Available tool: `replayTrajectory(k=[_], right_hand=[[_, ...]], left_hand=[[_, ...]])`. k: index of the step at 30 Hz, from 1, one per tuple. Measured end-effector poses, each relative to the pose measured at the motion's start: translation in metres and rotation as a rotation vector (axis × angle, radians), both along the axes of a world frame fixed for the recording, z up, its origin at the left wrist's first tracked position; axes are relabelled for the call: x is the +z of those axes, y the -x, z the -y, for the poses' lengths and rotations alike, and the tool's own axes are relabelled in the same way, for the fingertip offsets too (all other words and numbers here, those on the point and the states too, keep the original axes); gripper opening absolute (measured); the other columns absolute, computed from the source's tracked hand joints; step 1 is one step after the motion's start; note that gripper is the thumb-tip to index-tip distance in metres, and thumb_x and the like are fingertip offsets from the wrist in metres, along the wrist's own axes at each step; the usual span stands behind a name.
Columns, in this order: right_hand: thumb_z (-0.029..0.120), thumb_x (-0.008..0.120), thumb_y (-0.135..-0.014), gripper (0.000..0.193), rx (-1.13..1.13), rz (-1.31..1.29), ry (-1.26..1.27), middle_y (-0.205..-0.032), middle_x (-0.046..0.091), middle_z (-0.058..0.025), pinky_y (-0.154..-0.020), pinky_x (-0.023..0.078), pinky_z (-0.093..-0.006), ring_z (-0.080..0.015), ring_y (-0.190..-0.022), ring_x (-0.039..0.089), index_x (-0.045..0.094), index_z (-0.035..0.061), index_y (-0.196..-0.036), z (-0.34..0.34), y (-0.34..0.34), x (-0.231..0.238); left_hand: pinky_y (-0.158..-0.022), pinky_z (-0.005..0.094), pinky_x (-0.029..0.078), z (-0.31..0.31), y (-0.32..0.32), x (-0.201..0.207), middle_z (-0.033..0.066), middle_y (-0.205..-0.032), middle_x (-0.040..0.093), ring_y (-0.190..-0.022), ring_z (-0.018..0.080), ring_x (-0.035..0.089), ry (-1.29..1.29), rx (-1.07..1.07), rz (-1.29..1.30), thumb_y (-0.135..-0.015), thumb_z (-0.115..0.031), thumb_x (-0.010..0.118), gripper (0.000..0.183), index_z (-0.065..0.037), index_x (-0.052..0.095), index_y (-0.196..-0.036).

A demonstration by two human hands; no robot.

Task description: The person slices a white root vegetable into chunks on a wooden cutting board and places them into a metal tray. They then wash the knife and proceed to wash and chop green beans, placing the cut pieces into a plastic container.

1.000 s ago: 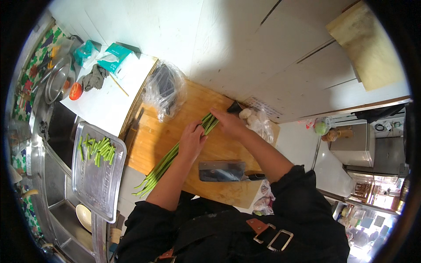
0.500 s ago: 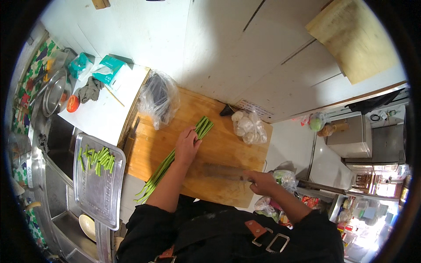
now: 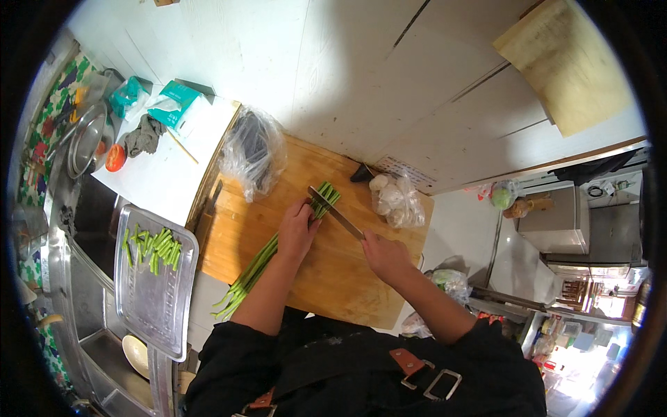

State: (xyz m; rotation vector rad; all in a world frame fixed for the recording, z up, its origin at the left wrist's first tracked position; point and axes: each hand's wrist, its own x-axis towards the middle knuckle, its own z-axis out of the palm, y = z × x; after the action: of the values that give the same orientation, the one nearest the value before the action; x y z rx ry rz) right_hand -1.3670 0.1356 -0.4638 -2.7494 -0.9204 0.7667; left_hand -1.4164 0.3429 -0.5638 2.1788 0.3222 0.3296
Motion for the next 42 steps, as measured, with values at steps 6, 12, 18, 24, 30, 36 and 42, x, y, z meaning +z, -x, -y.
replayTrajectory(k=[6, 12, 18, 24, 30, 36, 42], right_hand=[[0.027, 0.038, -0.096, 0.021, 0.006, -0.005, 0.045, -0.080, 0.064, -0.0189, -0.064, 0.047, -0.0524, -0.0402, -0.074, 0.062, 0.042, 0.0063, -0.100, -0.005, 0.005, -0.015], [0.028, 0.041, -0.095, 0.024, -0.019, -0.035, -0.037, -0.079, 0.063, -0.0203, -0.064, 0.047, -0.0530, -0.0420, -0.072, 0.061, 0.043, 0.0041, -0.098, -0.009, 0.000, -0.041], [0.026, 0.044, -0.094, 0.022, -0.133, -0.096, -0.077, -0.088, 0.063, -0.0178, -0.066, 0.048, -0.0511, -0.0401, -0.079, 0.061, 0.049, 0.0089, -0.106, -0.001, 0.003, -0.039], [0.028, 0.057, -0.088, 0.039, 0.120, -0.060, -0.190, -0.096, 0.061, -0.0121, -0.063, 0.048, -0.0449, -0.0340, -0.080, 0.061, 0.047, 0.0163, -0.124, 0.088, 0.055, -0.007], [0.022, 0.065, -0.081, 0.047, 0.346, 0.151, -0.246, -0.103, 0.058, -0.0085, -0.069, 0.047, -0.0386, -0.0286, -0.087, 0.058, 0.052, 0.0176, -0.126, 0.092, 0.041, -0.056], [0.012, 0.059, -0.078, 0.049, 0.413, 0.578, -0.512, -0.128, 0.051, -0.0113, -0.083, 0.048, -0.0425, -0.0337, -0.104, 0.054, 0.052, 0.0068, -0.126, -0.058, -0.058, -0.047], [0.011, 0.050, -0.083, 0.025, 0.579, 0.212, -0.130, -0.116, 0.055, -0.0142, -0.084, 0.047, -0.0428, -0.0346, -0.104, 0.054, 0.057, 0.0065, -0.107, -0.121, -0.099, -0.107]], left_hand=[[-0.082, 0.0425, 0.046, 0.000, 0.000, -0.002, 0.0144, -0.108, 0.057, -0.100, 0.0363, 0.053, -0.013, 0.007, -0.003, -0.071, -0.005, 0.072, 0.025, -0.003, 0.049, -0.080], [-0.077, 0.0435, 0.046, 0.003, -0.003, -0.005, 0.0156, -0.093, 0.054, -0.091, 0.0381, 0.053, 0.055, 0.014, 0.041, -0.069, -0.003, 0.071, 0.026, -0.004, 0.048, -0.079], [-0.079, 0.0410, 0.046, -0.008, -0.001, -0.011, 0.0173, -0.108, 0.057, -0.095, 0.0387, 0.054, 0.029, -0.004, 0.014, -0.068, -0.001, 0.072, 0.027, -0.003, 0.048, -0.081], [-0.082, 0.0407, 0.045, -0.026, 0.005, -0.005, 0.0188, -0.116, 0.056, -0.099, 0.0382, 0.054, -0.061, 0.041, 0.044, -0.070, 0.000, 0.071, 0.026, -0.002, 0.048, -0.081], [-0.083, 0.0408, 0.045, -0.023, 0.005, -0.001, 0.0189, -0.118, 0.056, -0.101, 0.0383, 0.054, -0.055, 0.035, 0.051, -0.070, -0.001, 0.073, 0.027, -0.003, 0.048, -0.080], [-0.084, 0.0406, 0.047, -0.020, 0.004, 0.006, 0.0177, -0.118, 0.056, -0.101, 0.0376, 0.055, -0.132, 0.077, 0.009, -0.069, -0.001, 0.073, 0.027, -0.003, 0.049, -0.080], [-0.084, 0.0399, 0.048, -0.021, 0.007, -0.002, 0.0171, -0.119, 0.056, -0.100, 0.0356, 0.056, -0.028, 0.104, 0.007, -0.072, -0.002, 0.071, 0.022, -0.003, 0.052, -0.083]])
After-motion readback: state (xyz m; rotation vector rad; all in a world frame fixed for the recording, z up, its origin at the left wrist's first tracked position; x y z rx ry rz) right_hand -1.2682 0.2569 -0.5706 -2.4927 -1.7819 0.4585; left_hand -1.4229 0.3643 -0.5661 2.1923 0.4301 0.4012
